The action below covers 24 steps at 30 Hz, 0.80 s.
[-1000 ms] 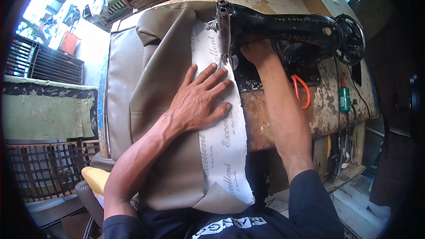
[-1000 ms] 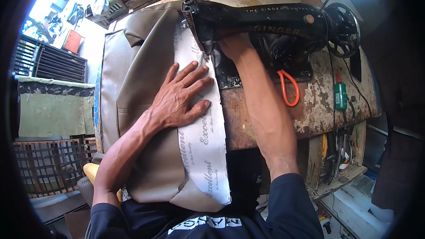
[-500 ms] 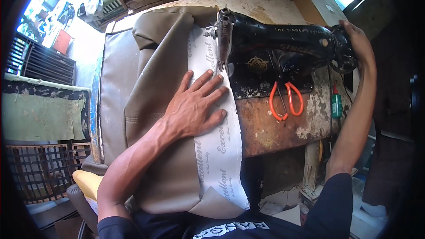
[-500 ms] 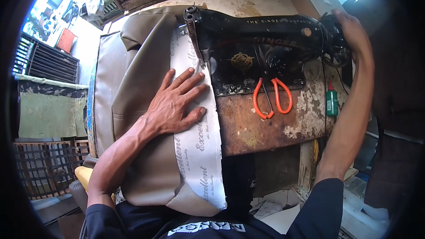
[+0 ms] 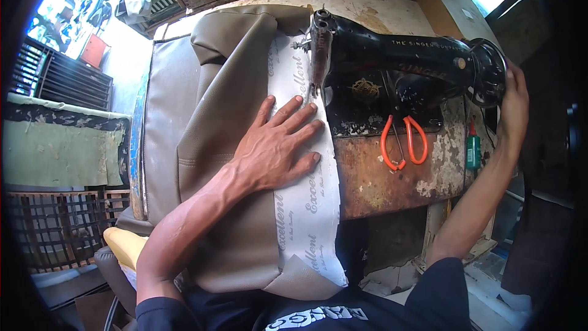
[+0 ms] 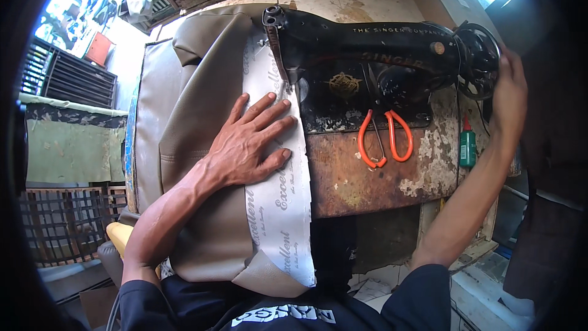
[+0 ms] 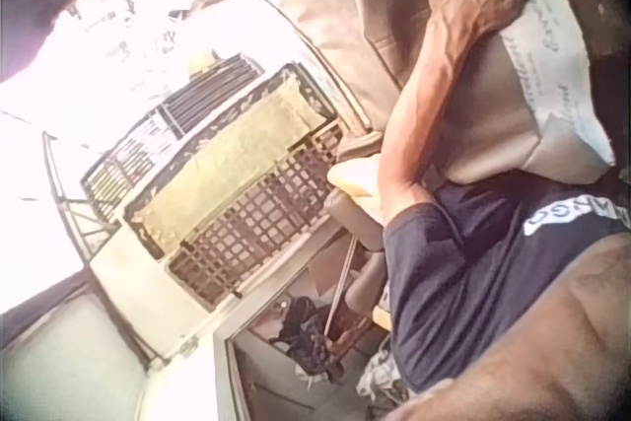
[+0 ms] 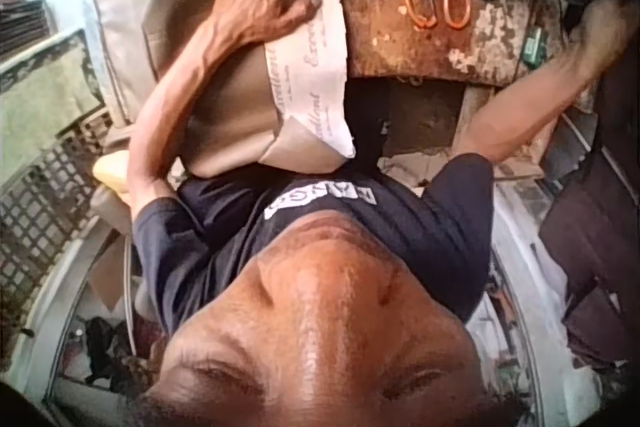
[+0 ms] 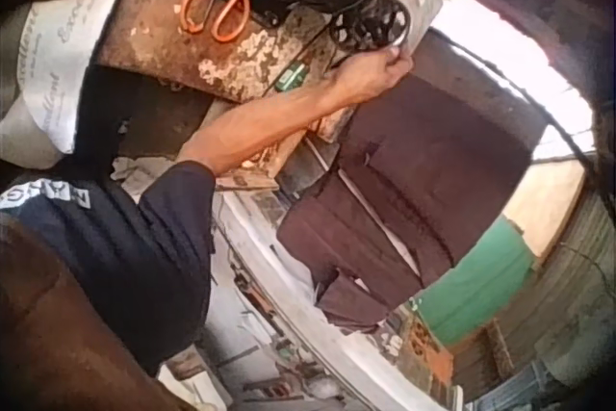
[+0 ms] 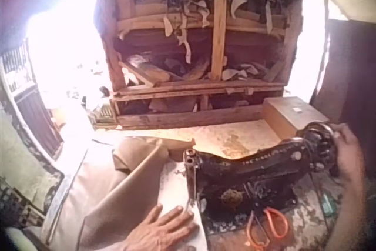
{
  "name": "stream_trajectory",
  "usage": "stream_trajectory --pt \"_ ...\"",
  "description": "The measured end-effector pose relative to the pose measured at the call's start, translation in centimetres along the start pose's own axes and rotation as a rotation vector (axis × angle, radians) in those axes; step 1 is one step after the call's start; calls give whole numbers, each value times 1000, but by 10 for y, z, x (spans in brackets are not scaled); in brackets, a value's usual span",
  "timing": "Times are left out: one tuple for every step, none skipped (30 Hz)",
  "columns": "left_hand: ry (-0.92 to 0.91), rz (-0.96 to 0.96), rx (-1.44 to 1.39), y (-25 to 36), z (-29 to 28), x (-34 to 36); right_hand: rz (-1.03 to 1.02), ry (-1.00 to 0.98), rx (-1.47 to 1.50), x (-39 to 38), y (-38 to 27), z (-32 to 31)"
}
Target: The person sews together pieces of upholstery material using a sewing machine, then trims the excess material with shears and fits the cover onto a seat cushion.
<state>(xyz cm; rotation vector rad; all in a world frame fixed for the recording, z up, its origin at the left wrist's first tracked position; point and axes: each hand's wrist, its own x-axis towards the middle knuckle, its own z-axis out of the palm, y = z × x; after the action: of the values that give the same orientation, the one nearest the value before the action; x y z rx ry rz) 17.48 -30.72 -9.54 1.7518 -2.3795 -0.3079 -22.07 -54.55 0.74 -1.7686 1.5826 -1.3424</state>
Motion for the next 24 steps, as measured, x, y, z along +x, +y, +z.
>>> stream_trajectory --pt "0 4 2 -1 0 -1 -8 62 12 -12 5 -9" --pt "10 12 -7 0 2 -1 -15 71 4 -22 16 -21" --pt "10 -5 6 -2 2 -4 69 70 78 -30 42 -19" --pt "19 -2 3 -2 2 -3 145 78 126 -31 49 -23" --pt "15 -4 5 -2 2 -4 112 129 116 -30 48 -19" --pt "9 -4 5 -1 3 -5 113 125 116 -27 30 -12" --pt "2 -11 6 -2 3 -7 113 108 127 -22 4 0" --pt "6 -17 6 -3 2 -9 111 96 136 -13 -11 10" --pt "25 4 -7 0 1 -4 27 18 -44 9 -13 -3" --pt "36 31 -21 4 0 1 21 39 -67 19 -13 -14" --pt "41 50 -33 7 1 5 -131 168 -431 24 -20 -15" --pt "28 38 -16 5 0 4 -272 276 -757 23 -18 2" --pt "32 23 4 0 -3 4 -426 416 -559 -9 -42 19" --pt "31 9 -13 -3 -2 0 -254 260 -401 -48 -69 35" --pt "26 -4 -41 -4 0 -6 -81 96 -253 -93 -93 46" --pt "27 -7 -46 -4 -2 -8 65 -256 -49 -141 -104 47" --pt "35 1 -61 -1 -4 -5 33 -576 -210 -180 -95 45" --pt "24 -18 -55 -5 -2 -9 172 -845 -269 -214 -111 60" --pt "26 -17 -50 -7 -3 -9 120 -900 -230 -249 -104 69" --pt "49 12 -65 -3 -3 -3 199 -914 -182 -280 -101 69" --pt "60 26 -69 -1 -3 -2 144 -788 -134 -308 -99 71" --pt "58 29 -77 0 -4 1 116 -608 -153 -323 -95 75" --pt "50 35 -85 -3 -8 3 181 -600 -112 -323 -89 80" --pt "42 42 -94 -6 -11 4 246 -591 -71 -320 -86 84"
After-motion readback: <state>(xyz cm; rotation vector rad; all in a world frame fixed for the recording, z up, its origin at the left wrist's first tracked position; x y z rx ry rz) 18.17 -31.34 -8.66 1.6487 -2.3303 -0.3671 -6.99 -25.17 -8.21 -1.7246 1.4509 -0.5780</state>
